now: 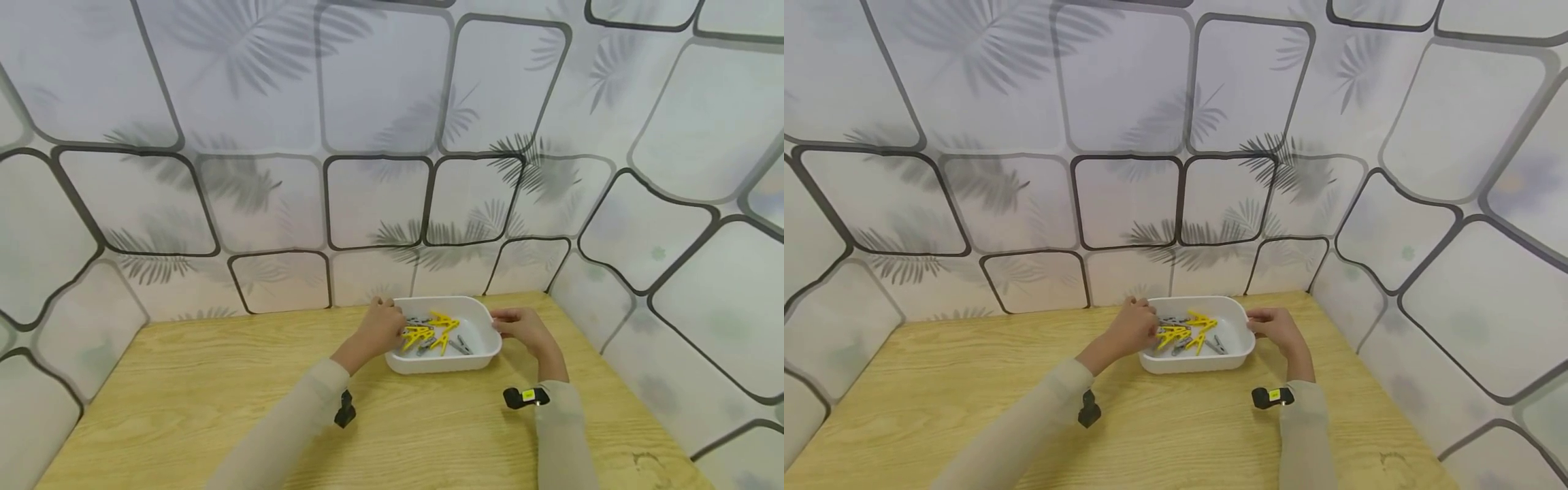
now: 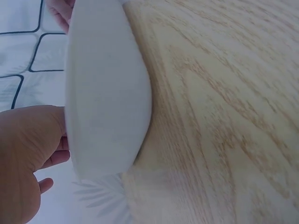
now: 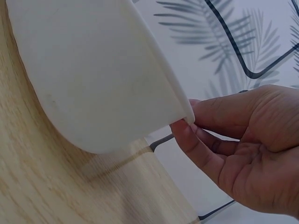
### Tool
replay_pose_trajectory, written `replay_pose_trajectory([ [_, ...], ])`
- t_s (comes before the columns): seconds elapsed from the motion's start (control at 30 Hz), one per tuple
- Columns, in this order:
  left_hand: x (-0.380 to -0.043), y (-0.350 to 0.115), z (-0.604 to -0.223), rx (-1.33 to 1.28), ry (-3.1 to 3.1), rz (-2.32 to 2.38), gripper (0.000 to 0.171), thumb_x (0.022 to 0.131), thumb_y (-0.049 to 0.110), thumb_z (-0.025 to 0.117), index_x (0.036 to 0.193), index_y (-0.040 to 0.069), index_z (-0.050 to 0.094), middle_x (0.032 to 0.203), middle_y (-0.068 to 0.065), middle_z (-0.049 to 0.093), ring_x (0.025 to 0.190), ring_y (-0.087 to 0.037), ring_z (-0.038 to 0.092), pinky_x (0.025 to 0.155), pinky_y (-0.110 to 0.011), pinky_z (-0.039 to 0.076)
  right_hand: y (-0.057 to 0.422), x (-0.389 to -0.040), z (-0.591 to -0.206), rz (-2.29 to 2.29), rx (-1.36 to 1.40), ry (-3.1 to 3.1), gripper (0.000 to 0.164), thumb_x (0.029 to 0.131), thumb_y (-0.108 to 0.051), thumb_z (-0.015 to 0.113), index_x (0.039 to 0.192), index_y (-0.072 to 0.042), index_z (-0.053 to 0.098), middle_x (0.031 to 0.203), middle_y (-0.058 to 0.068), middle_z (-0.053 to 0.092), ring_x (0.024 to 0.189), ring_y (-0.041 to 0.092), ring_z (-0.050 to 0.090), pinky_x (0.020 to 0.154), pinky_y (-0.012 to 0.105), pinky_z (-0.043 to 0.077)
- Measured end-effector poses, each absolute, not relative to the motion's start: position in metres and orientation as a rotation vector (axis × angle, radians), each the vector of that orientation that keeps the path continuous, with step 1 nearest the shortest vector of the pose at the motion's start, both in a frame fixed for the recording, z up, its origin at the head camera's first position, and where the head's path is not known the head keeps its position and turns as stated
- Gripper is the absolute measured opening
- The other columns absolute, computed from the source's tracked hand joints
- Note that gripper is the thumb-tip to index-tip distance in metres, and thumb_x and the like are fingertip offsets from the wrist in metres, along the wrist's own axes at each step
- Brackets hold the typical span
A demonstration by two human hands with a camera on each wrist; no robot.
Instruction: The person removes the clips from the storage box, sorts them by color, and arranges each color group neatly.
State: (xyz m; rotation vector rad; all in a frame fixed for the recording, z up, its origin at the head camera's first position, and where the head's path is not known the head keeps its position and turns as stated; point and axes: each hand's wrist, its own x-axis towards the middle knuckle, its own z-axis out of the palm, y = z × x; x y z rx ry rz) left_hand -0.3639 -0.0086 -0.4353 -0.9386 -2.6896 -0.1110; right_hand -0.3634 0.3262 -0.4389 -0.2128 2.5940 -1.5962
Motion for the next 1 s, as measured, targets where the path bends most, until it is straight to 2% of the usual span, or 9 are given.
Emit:
replay_pose_trajectory([
  [0.17, -0.356, -0.020, -0.429, -0.926, -2.605, -0.269, 0.016, 0.079, 0.013, 0.081, 0.069, 0.016, 0.069, 0.078, 0.002, 0.067, 0.085, -0.022, 0.056, 0.097, -0.054, 0.044, 0.323, -0.366, -0.440, -1.600, -0.193, 2.588, 0.042, 0.098, -0.004, 0.064, 0.131, 0.020, 0.056, 0.129, 0.036, 0.062, 0.085, 0.002, 0.066, 0.078, 0.025, 0.058],
  [0.37, -0.344, -0.043, -0.416, -0.882, -2.477, -0.447, 0.017, 0.079, 0.011, 0.082, 0.070, 0.014, 0.067, 0.077, 0.001, 0.065, 0.084, -0.023, 0.057, 0.094, -0.058, 0.045, 0.319, -0.366, -0.436, -1.597, -0.177, 2.598, 0.042, 0.098, -0.005, 0.064, 0.131, 0.019, 0.056, 0.129, 0.034, 0.063, 0.086, 0.001, 0.066, 0.077, 0.023, 0.057],
  [0.53, -0.338, -0.068, -0.412, -0.767, -2.392, -0.511, 0.017, 0.078, 0.012, 0.082, 0.071, 0.015, 0.067, 0.078, 0.001, 0.064, 0.088, -0.024, 0.059, 0.092, -0.058, 0.045, 0.319, -0.365, -0.435, -1.596, -0.180, 2.602, 0.042, 0.097, -0.003, 0.063, 0.131, 0.020, 0.055, 0.128, 0.035, 0.063, 0.085, 0.000, 0.065, 0.077, 0.023, 0.057],
  [0.7, -0.333, -0.097, -0.415, -0.634, -2.306, -0.620, 0.015, 0.076, 0.009, 0.082, 0.073, 0.013, 0.068, 0.078, -0.001, 0.066, 0.086, -0.027, 0.059, 0.089, -0.057, 0.044, 0.320, -0.365, -0.436, -1.574, -0.170, 2.606, 0.042, 0.098, -0.004, 0.063, 0.132, 0.020, 0.055, 0.129, 0.035, 0.063, 0.084, 0.000, 0.065, 0.079, 0.025, 0.057],
  [0.87, -0.325, -0.132, -0.423, -0.468, -2.294, -0.739, 0.011, 0.078, 0.007, 0.080, 0.076, 0.010, 0.070, 0.084, -0.007, 0.070, 0.090, -0.033, 0.059, 0.095, -0.062, 0.041, 0.322, -0.364, -0.437, -1.577, -0.164, 2.613, 0.042, 0.098, -0.002, 0.062, 0.131, 0.021, 0.054, 0.128, 0.036, 0.063, 0.084, 0.000, 0.066, 0.078, 0.025, 0.058],
  [1.0, -0.319, -0.163, -0.432, -0.343, -2.267, -0.779, 0.010, 0.078, 0.005, 0.079, 0.076, 0.008, 0.070, 0.086, -0.011, 0.071, 0.089, -0.037, 0.059, 0.092, -0.065, 0.041, 0.322, -0.363, -0.436, -1.555, -0.153, 2.620, 0.043, 0.098, -0.004, 0.063, 0.132, 0.020, 0.054, 0.127, 0.034, 0.064, 0.084, 0.000, 0.065, 0.078, 0.025, 0.057],
])
